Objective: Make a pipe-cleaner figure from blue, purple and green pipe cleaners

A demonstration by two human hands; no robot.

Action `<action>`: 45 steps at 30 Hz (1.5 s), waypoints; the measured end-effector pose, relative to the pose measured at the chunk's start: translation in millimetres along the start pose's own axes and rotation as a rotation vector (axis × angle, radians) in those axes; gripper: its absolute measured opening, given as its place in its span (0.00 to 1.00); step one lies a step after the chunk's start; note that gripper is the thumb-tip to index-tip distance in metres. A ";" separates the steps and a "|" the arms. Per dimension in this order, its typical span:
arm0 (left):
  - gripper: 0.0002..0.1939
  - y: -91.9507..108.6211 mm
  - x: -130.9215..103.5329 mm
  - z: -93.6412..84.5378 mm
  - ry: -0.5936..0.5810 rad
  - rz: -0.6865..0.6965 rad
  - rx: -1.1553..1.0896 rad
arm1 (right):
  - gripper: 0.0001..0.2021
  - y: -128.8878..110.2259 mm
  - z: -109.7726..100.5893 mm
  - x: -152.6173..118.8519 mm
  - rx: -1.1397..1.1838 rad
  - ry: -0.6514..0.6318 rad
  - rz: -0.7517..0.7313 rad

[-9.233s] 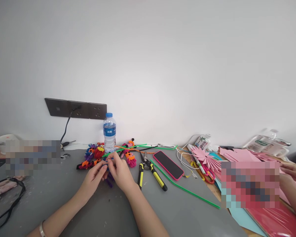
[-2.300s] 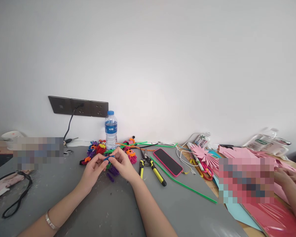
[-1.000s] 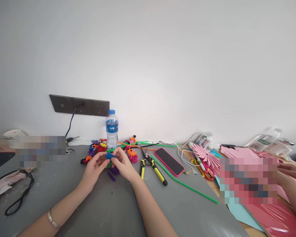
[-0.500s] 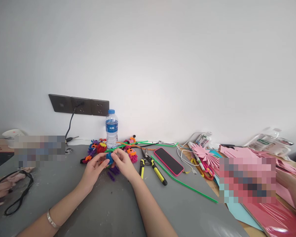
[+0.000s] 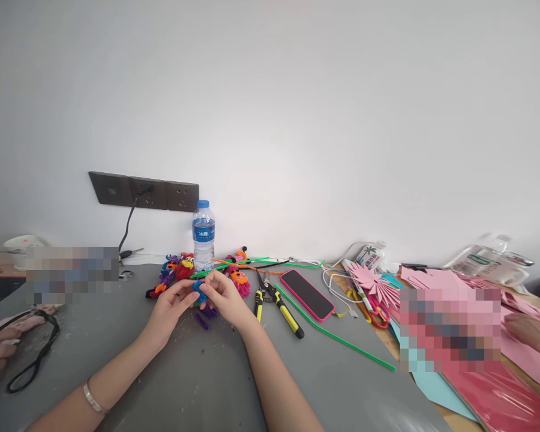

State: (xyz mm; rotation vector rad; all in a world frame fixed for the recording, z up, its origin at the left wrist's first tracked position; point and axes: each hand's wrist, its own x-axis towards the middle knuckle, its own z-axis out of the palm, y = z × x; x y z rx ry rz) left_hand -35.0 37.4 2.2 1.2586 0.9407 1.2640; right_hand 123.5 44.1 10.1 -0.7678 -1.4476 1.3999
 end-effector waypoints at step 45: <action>0.19 -2.6 4.3 -3.2 0.035 -0.024 -0.055 | 0.16 -6.7 -1.9 -0.1 -0.065 0.043 -0.087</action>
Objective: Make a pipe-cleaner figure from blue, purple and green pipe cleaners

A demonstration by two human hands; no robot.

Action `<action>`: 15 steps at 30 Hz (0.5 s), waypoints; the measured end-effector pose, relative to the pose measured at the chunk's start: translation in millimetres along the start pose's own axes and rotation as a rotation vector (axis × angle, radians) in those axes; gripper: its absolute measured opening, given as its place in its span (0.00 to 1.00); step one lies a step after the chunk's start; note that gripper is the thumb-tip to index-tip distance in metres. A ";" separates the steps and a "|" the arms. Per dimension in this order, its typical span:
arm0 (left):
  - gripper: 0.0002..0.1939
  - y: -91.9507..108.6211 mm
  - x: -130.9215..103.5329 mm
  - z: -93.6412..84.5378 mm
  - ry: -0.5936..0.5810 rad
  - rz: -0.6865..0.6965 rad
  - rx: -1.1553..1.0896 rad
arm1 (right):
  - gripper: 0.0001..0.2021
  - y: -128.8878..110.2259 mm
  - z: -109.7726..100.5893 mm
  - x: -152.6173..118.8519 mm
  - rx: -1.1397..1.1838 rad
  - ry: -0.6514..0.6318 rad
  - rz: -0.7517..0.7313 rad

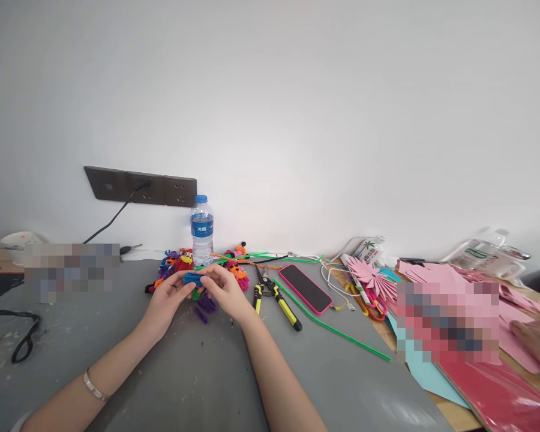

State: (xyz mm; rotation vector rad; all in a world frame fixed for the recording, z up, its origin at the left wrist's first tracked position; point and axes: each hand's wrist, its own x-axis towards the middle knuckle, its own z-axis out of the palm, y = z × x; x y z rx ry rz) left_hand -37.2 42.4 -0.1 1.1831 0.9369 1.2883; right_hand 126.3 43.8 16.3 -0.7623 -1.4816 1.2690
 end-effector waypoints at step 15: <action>0.15 1.1 1.1 -4.5 0.036 0.129 0.205 | 0.15 5.4 -13.5 6.6 -0.055 0.359 -0.136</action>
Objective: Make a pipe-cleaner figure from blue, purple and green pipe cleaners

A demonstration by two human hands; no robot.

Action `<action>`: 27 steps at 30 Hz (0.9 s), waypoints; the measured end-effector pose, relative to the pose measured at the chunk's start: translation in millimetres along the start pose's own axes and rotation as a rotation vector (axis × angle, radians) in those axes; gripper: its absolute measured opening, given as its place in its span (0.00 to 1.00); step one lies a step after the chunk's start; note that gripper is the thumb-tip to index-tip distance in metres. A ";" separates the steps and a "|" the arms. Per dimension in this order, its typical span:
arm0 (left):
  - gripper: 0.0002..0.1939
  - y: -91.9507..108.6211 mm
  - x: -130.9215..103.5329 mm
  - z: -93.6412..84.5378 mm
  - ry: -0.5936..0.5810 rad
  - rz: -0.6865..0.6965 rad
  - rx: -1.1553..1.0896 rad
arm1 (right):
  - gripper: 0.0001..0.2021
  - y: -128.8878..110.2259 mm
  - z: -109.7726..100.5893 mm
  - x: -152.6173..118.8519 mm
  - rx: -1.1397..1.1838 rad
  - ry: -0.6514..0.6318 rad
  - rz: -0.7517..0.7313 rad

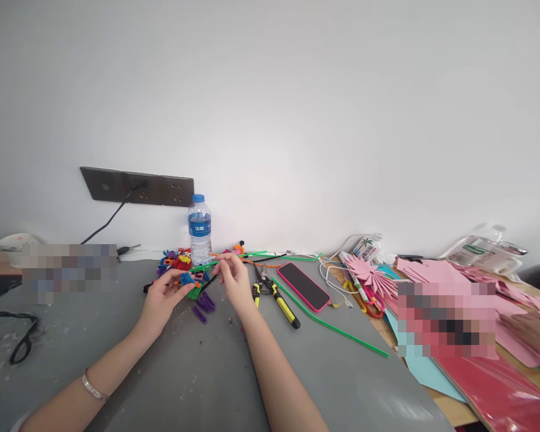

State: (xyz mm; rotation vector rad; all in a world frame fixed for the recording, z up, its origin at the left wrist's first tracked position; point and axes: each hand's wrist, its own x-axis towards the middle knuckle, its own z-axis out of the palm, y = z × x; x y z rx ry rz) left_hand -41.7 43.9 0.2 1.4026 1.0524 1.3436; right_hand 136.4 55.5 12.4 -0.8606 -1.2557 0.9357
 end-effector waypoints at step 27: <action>0.15 12.5 -34.9 15.7 -0.752 0.049 0.241 | 0.09 4.4 -107.6 22.7 0.056 0.703 0.019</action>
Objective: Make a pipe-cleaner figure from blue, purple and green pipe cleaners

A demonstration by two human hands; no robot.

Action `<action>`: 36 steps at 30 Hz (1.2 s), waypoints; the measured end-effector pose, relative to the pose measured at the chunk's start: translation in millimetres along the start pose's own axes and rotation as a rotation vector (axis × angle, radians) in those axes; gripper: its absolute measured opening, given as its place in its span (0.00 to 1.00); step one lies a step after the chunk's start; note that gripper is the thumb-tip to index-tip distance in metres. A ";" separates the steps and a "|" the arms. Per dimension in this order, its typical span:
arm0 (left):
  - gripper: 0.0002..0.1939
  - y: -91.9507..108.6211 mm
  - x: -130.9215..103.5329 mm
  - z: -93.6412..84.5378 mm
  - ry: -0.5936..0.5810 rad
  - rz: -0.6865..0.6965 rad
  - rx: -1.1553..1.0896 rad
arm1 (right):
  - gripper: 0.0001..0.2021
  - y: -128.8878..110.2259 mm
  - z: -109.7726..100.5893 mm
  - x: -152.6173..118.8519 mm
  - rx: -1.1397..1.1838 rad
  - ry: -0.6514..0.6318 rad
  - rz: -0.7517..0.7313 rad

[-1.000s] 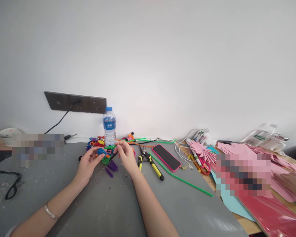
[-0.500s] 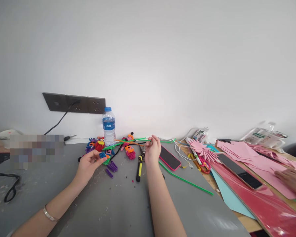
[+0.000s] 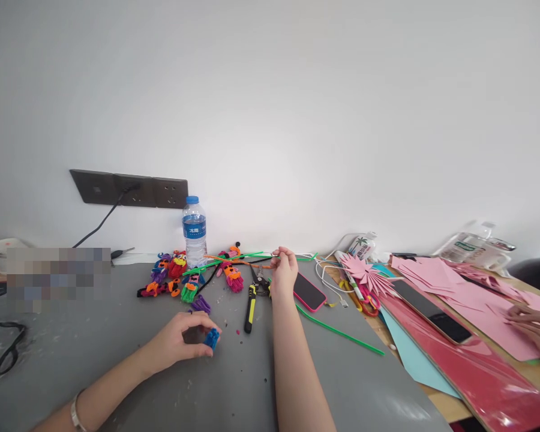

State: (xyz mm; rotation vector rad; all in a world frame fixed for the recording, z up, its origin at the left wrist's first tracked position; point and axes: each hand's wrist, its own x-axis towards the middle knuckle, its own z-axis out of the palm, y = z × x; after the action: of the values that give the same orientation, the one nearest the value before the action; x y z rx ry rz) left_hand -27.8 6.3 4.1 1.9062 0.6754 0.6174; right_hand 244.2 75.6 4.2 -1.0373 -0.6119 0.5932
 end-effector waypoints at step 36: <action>0.09 1.1 -0.6 5.9 0.102 0.093 0.198 | 0.16 15.3 38.0 -39.6 -0.949 -0.849 -0.492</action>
State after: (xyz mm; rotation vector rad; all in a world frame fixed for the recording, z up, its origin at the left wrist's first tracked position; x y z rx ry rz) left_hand -24.0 1.8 2.8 2.1098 0.7394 0.7334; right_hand 187.6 76.4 -2.5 -1.4109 -1.9625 0.2579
